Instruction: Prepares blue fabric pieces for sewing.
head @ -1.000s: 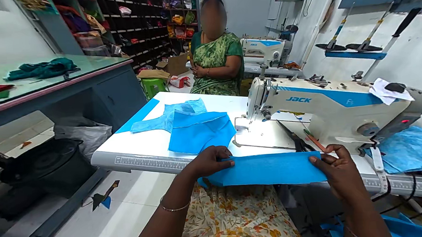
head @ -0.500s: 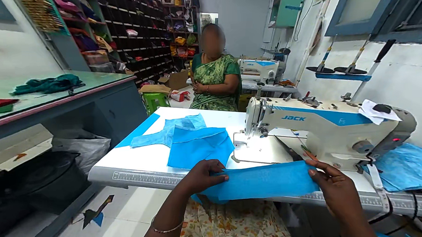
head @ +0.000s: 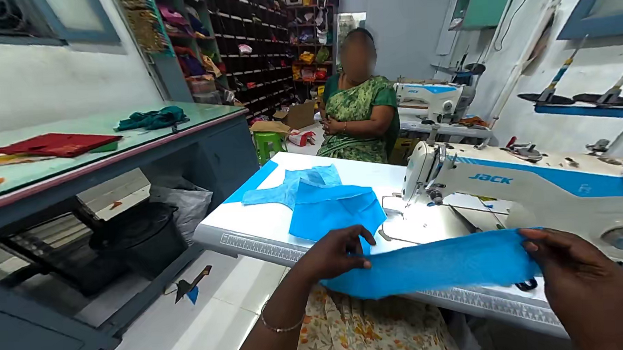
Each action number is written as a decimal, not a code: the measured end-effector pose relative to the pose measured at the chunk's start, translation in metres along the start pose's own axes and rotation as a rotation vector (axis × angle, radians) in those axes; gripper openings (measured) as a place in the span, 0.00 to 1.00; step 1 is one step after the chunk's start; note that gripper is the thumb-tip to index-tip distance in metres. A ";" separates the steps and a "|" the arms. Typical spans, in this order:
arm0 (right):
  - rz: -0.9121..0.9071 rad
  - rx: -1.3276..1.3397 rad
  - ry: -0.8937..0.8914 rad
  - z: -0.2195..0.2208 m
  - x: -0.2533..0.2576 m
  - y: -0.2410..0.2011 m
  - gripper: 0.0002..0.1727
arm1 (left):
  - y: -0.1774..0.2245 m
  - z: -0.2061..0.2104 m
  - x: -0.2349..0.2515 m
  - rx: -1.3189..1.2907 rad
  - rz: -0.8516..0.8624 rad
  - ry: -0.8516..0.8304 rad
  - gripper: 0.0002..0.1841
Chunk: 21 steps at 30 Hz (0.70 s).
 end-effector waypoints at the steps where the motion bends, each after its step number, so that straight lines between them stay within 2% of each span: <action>1: -0.052 -0.001 0.003 0.000 0.001 -0.007 0.13 | 0.000 0.002 -0.003 0.036 -0.031 -0.062 0.17; 3: -0.183 -0.039 -0.025 0.000 0.001 -0.023 0.11 | 0.001 0.008 -0.011 0.120 -0.145 -0.212 0.21; 4: -0.264 -0.093 -0.081 0.003 -0.001 -0.036 0.12 | 0.006 0.012 -0.015 0.150 -0.217 -0.266 0.28; 5: -0.350 -0.157 -0.176 0.007 -0.006 -0.052 0.13 | 0.016 0.015 -0.016 0.164 -0.250 -0.287 0.39; 6: -0.438 -0.213 -0.289 0.015 -0.013 -0.068 0.14 | 0.032 0.019 -0.015 0.172 -0.204 -0.291 0.49; 7: -0.520 -0.239 -0.386 0.027 -0.020 -0.085 0.14 | 0.050 0.023 -0.010 0.180 -0.101 -0.266 0.54; 8: -0.596 -0.238 -0.462 0.039 -0.029 -0.102 0.14 | 0.067 0.027 -0.004 0.187 0.016 -0.213 0.55; 9: -0.669 -0.235 -0.510 0.051 -0.039 -0.118 0.13 | 0.081 0.032 -0.001 0.200 0.136 -0.143 0.51; 10: -0.733 -0.240 -0.525 0.060 -0.047 -0.132 0.13 | 0.092 0.037 0.001 0.214 0.240 -0.060 0.39; 11: -0.781 -0.254 -0.517 0.065 -0.053 -0.143 0.13 | 0.099 0.042 0.001 0.217 0.323 0.024 0.23; 12: -0.799 -0.257 -0.489 0.067 -0.055 -0.150 0.13 | 0.102 0.045 0.001 0.190 0.400 0.107 0.10; 13: -0.767 -0.229 -0.445 0.066 -0.052 -0.154 0.12 | 0.104 0.045 0.001 0.159 0.445 0.173 0.06; 14: -0.668 -0.137 -0.398 0.063 -0.046 -0.152 0.11 | 0.105 0.044 -0.001 0.132 0.473 0.245 0.07; 15: -0.522 0.007 -0.348 0.061 -0.039 -0.145 0.14 | 0.106 0.042 -0.002 0.112 0.495 0.310 0.09; 17: -0.241 0.323 -0.342 0.071 -0.031 -0.123 0.42 | 0.109 0.037 -0.006 0.084 0.557 0.452 0.10; 18: -0.112 0.432 -0.375 0.080 -0.035 -0.113 0.52 | 0.111 0.033 -0.008 0.072 0.577 0.529 0.10; 19: 0.014 0.485 -0.398 0.089 -0.041 -0.105 0.55 | 0.112 0.028 -0.010 0.059 0.578 0.606 0.09; 20: 0.126 0.491 -0.416 0.098 -0.048 -0.097 0.54 | 0.112 0.021 -0.012 0.041 0.564 0.682 0.08; 21: 0.208 0.466 -0.448 0.107 -0.056 -0.088 0.49 | 0.111 0.013 -0.015 0.037 0.533 0.756 0.06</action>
Point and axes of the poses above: each hand's wrist, its own x-axis towards the middle knuckle, its own z-axis out of the palm, y = z × x, the point moved 7 cm from there along x, towards the middle knuckle, and after that the axes turned 12 degrees about z, right-handed, at the moved point
